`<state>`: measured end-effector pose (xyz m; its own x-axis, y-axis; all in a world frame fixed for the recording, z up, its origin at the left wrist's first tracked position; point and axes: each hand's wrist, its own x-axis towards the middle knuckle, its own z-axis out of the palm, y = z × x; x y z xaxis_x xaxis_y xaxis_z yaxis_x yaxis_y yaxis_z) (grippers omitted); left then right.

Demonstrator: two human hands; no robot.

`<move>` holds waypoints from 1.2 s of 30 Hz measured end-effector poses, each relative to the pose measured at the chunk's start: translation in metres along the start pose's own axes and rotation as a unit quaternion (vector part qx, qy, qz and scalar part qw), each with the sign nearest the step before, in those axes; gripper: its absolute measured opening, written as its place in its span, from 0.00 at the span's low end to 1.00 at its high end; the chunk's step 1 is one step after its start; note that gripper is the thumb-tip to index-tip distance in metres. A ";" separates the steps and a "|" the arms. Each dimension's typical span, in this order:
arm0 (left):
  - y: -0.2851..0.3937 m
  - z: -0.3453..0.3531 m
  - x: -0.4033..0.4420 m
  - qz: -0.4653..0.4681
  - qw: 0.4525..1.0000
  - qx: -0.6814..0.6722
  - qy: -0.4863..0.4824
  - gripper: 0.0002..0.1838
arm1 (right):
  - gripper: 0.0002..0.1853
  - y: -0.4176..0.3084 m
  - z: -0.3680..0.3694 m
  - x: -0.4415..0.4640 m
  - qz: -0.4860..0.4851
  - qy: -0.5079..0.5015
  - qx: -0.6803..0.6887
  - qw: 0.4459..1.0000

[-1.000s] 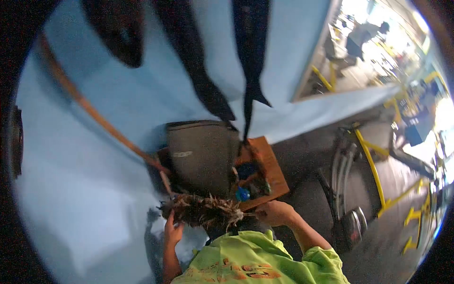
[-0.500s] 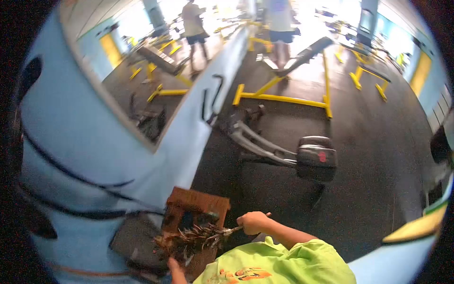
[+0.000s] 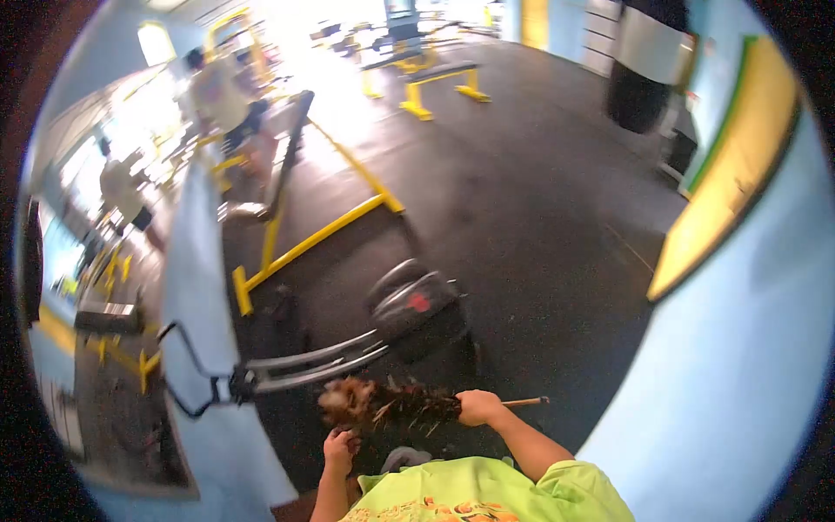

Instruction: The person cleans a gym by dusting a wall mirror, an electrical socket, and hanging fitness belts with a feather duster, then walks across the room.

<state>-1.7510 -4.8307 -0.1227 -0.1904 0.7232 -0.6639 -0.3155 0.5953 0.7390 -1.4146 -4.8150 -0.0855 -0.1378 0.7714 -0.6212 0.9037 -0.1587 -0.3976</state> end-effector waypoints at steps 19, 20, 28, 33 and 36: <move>0.015 0.511 0.123 0.036 0.717 0.501 -0.484 0.13 | 0.16 0.205 0.130 -0.052 0.426 0.428 0.296 0.740; -0.005 0.532 0.119 0.036 0.713 0.499 -0.491 0.13 | 0.16 0.222 0.129 -0.058 0.455 0.397 0.301 0.738; -0.115 0.746 0.025 -0.013 0.641 0.525 -0.559 0.16 | 0.18 0.420 -0.029 -0.127 0.498 0.338 0.376 0.704; -0.131 0.850 0.023 0.063 0.677 0.462 -0.570 0.13 | 0.19 0.520 -0.128 -0.136 0.518 0.293 0.371 0.713; -0.152 0.926 0.040 0.035 0.719 0.474 -0.507 0.10 | 0.22 0.580 -0.176 -0.121 0.474 0.321 0.373 0.730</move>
<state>-0.8497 -4.5684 -0.1551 0.7526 0.3596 -0.5517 0.5294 0.1678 0.8316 -0.8021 -4.8923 -0.1226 0.8409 0.1888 -0.5071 -0.0357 -0.9158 -0.4001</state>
